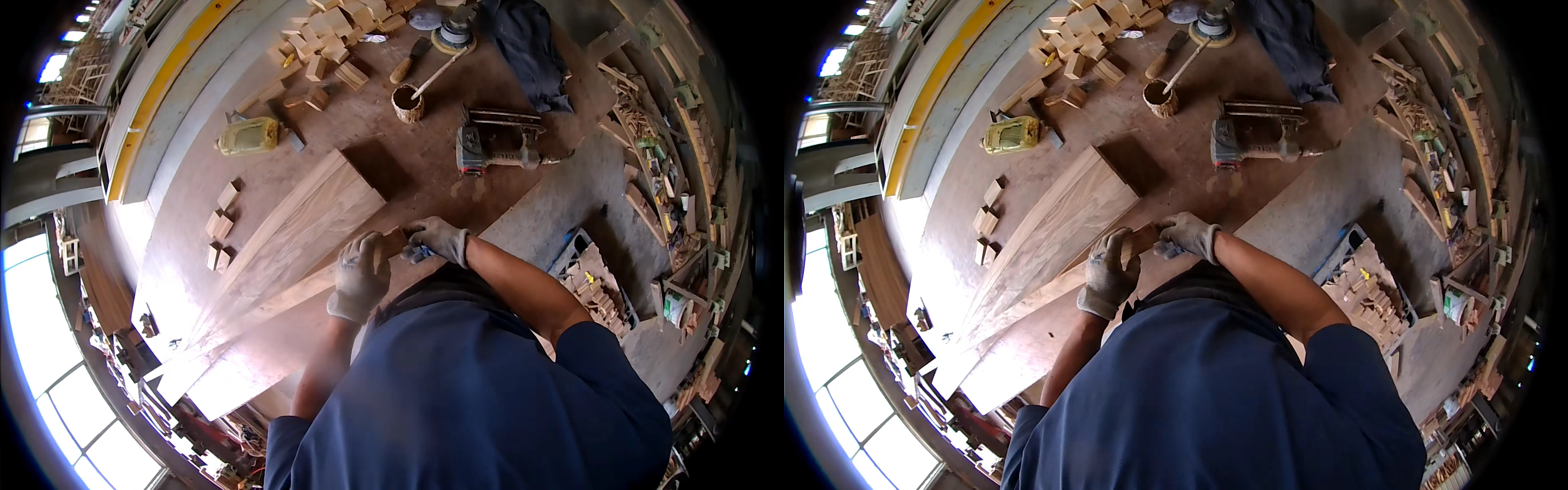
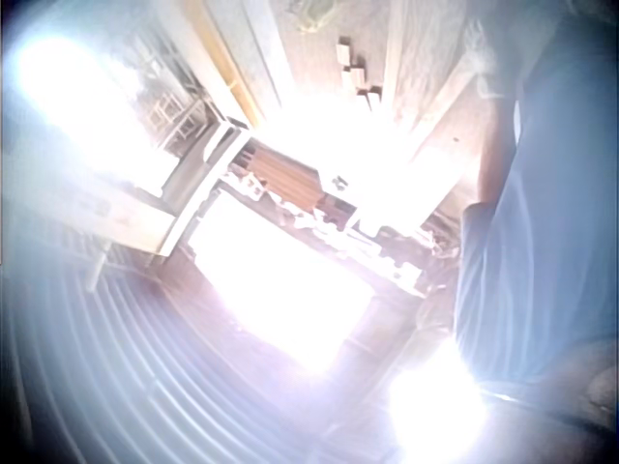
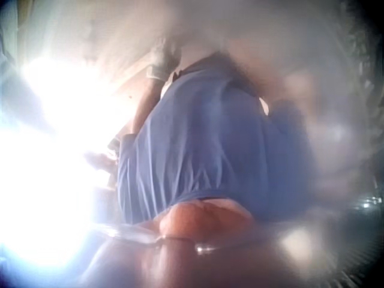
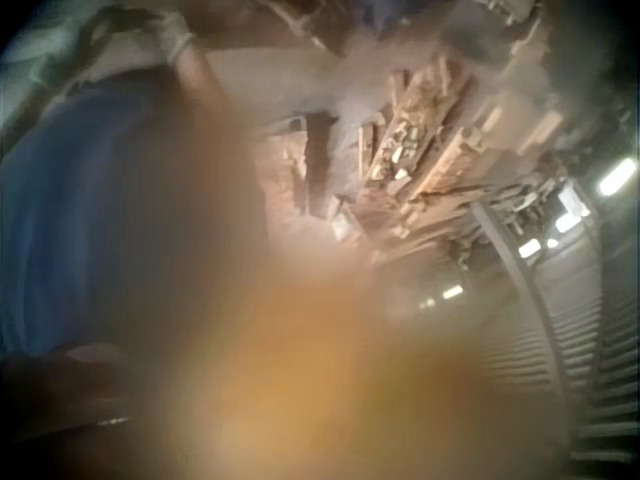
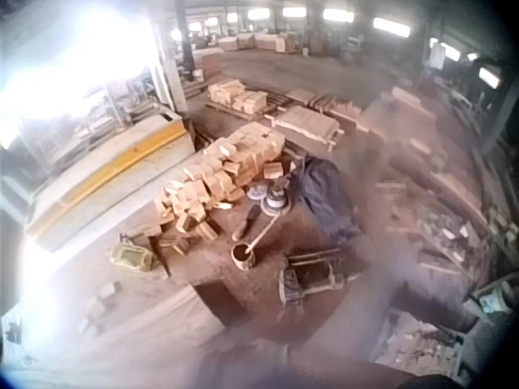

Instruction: The person applies glue to small wooden blocks using a brush and attaches them to a long wooden plank using a nail gun. The person repeats this process multiple times, picking up blocks, applying glue, and nailing them to the plank.

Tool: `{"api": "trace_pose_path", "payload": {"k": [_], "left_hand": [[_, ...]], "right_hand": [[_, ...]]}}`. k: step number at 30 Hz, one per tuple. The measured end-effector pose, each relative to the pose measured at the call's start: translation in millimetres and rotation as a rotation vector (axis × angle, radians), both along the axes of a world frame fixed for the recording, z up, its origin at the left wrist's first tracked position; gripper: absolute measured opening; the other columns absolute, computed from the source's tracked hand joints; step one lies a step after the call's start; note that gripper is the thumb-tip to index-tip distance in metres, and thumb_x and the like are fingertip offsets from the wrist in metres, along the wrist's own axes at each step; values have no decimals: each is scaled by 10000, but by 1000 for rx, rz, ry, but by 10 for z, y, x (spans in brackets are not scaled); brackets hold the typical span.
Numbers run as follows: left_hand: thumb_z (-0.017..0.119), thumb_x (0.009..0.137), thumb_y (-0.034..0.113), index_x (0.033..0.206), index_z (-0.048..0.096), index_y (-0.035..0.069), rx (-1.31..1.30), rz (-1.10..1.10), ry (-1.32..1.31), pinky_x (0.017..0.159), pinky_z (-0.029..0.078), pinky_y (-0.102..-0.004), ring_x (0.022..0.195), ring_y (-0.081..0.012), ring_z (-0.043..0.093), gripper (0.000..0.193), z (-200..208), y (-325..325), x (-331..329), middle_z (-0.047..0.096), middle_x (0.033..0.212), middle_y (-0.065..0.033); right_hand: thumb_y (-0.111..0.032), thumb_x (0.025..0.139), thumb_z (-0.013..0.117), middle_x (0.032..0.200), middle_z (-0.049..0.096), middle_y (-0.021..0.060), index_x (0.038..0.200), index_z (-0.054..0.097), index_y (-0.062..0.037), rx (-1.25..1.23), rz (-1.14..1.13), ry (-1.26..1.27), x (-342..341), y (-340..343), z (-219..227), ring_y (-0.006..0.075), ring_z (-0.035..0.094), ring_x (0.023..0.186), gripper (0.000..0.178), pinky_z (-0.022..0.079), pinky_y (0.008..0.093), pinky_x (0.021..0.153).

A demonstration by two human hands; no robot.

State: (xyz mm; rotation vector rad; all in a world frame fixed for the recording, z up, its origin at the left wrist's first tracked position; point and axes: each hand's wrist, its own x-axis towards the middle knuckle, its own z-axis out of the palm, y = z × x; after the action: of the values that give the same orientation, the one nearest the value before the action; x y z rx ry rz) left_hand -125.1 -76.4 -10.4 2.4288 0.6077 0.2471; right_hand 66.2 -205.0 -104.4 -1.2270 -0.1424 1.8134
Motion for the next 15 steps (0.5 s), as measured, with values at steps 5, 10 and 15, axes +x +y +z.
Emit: {"api": "trace_pose_path", "payload": {"k": [5,10,15], "left_hand": [[737,837,76,1315,623,50,-80,54,-48,959,568,-494,1135,-434,693,492,140,127,66,721,1238,-202],[716,855,70,1279,648,56,-87,154,-47,894,581,-511,1053,-438,707,430,286,468,298,730,1180,-210],[750,850,98,1260,685,52,-99,155,-47,919,582,-488,1077,-420,716,418,132,579,280,736,1190,-209]], "right_hand": [[-100,1044,559,991,740,147,1174,677,33,21,-279,195,0,143,57,245,768,849,220,650,355,748],[-130,1048,589,999,744,151,1189,675,10,44,-279,122,176,531,237,266,777,854,216,656,367,722],[-161,1036,645,927,737,124,1130,699,26,-57,-309,-31,142,677,266,220,754,763,216,623,343,650]]}}
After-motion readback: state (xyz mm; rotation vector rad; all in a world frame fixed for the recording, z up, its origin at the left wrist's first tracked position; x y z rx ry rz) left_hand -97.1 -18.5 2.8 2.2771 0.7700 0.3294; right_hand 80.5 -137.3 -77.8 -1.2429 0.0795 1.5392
